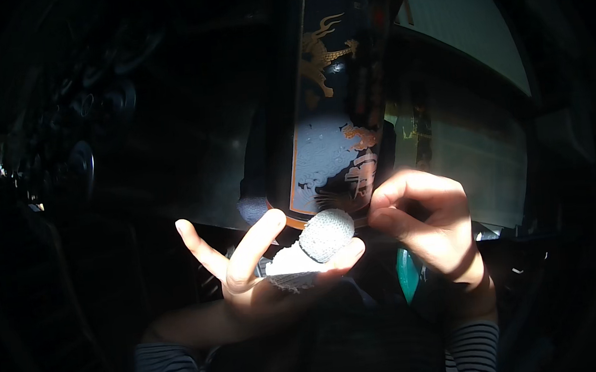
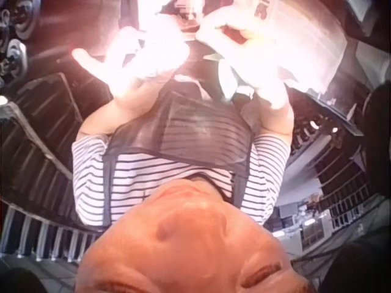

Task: The person applies decorative paper labels to cylindrical black containers. They smooth the labels with a green plastic scraper, peel off backing paper, and apply gold foil strips to the rims. The person handles the containers one at a time, rotating them to align and smooth the labels.

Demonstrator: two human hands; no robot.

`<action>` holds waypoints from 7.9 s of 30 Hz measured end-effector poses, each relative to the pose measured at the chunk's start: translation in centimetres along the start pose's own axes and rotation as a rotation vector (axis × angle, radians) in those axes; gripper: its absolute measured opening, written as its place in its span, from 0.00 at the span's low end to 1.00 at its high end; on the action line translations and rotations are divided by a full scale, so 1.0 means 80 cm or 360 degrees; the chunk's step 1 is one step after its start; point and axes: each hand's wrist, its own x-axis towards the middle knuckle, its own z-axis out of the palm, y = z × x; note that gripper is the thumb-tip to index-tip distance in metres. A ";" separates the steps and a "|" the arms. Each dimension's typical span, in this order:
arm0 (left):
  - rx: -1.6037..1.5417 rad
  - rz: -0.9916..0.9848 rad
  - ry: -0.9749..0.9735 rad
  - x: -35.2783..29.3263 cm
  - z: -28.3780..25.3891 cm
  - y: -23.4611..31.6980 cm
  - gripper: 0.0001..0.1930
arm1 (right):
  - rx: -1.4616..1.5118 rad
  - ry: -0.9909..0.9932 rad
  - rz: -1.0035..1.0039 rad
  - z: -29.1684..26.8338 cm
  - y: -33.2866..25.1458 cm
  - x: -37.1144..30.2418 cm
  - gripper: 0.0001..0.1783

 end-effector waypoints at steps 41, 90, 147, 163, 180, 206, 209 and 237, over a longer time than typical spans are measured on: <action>-0.0682 -0.0381 -0.0295 0.002 0.003 0.009 0.25 | -0.0200 0.0070 -0.0278 -0.021 0.029 -0.006 0.07; -0.0038 -0.0046 0.0138 0.001 0.030 0.030 0.32 | -0.0108 0.0075 -0.0152 -0.019 0.018 -0.011 0.04; -0.1720 -0.0427 -0.0749 0.096 0.015 -0.007 0.45 | 0.0048 0.0199 -0.0115 -0.020 0.024 -0.039 0.04; -0.1019 -0.0092 -0.0816 0.108 0.006 -0.022 0.48 | -0.0358 0.0897 -0.0695 -0.003 0.011 -0.050 0.19; -0.1012 -0.0492 -0.0970 0.052 0.031 -0.030 0.44 | -0.0600 0.1042 -0.0614 -0.012 0.045 -0.047 0.14; -0.0367 0.0255 -0.0396 0.059 0.004 0.029 0.17 | -0.1480 0.0243 -0.0775 -0.117 -0.114 0.083 0.19; -0.0826 0.0272 -0.0356 0.088 0.012 0.042 0.13 | -0.1810 0.0011 -0.0643 -0.125 -0.131 0.071 0.19; -0.0725 0.0250 -0.0478 0.311 0.131 0.091 0.14 | -0.0882 0.2536 0.1693 -0.287 0.550 -0.514 0.15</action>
